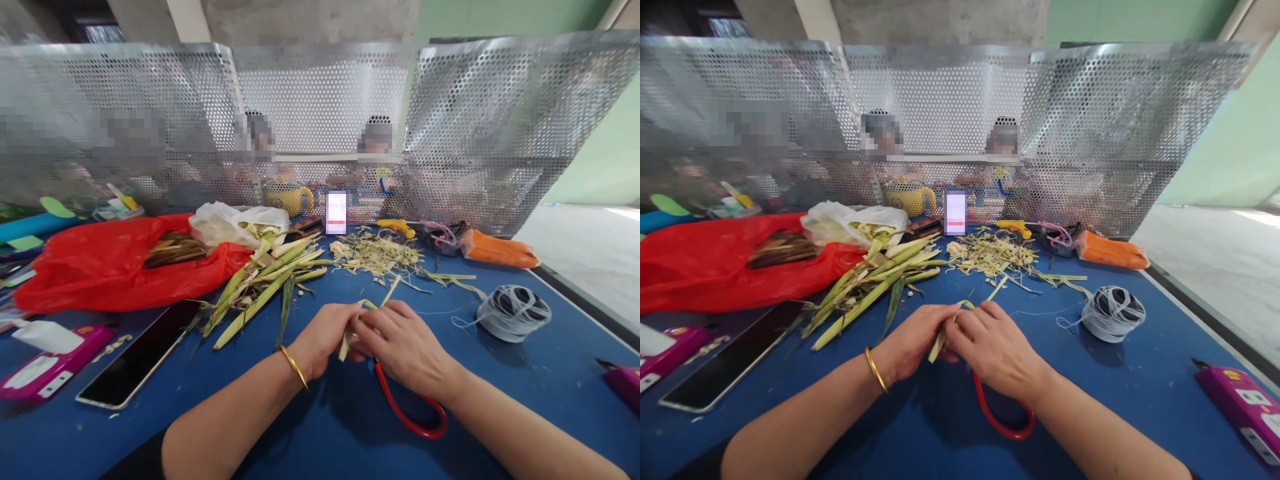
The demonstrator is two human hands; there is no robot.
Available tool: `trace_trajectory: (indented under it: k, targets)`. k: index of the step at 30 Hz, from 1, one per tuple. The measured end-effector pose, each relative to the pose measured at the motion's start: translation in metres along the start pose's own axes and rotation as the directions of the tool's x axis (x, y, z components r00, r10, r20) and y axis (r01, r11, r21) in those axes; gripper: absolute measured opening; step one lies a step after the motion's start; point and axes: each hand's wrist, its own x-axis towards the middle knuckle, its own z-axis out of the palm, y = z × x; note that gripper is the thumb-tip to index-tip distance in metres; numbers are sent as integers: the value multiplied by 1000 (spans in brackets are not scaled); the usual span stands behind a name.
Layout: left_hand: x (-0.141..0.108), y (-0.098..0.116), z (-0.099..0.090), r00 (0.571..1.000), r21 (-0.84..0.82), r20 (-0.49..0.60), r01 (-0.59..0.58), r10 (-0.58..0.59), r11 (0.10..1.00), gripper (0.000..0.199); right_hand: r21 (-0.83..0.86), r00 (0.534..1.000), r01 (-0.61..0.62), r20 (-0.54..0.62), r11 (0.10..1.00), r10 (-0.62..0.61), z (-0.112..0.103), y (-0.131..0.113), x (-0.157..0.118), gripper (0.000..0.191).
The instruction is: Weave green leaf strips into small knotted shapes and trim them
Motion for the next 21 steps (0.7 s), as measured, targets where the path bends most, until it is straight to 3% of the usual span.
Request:
trace_trajectory:
  k: [4,8,13,15,17,21]
  targets:
    - [-1,3,-2,999,122,20,25,-27,992,45,-109,938,-346,-48,932,343,-3,9,0,14]
    - [-2,9,-4,999,182,19,35,-40,983,51,-149,949,-304,39,941,313,-5,19,1,15]
    - [-1,11,-4,988,239,-95,-99,125,966,32,-245,961,-271,-4,931,278,-6,19,0,19]
    - [0,10,-5,987,162,-110,-96,114,982,25,-268,964,-258,-13,928,265,-7,17,-1,18]
    - [1,8,-7,998,-14,-66,-19,18,1000,18,-283,970,-240,-21,929,244,-7,16,-1,19]
    - [4,6,-10,972,-373,165,216,-165,902,12,-326,981,-194,-37,925,193,-8,13,-1,20]
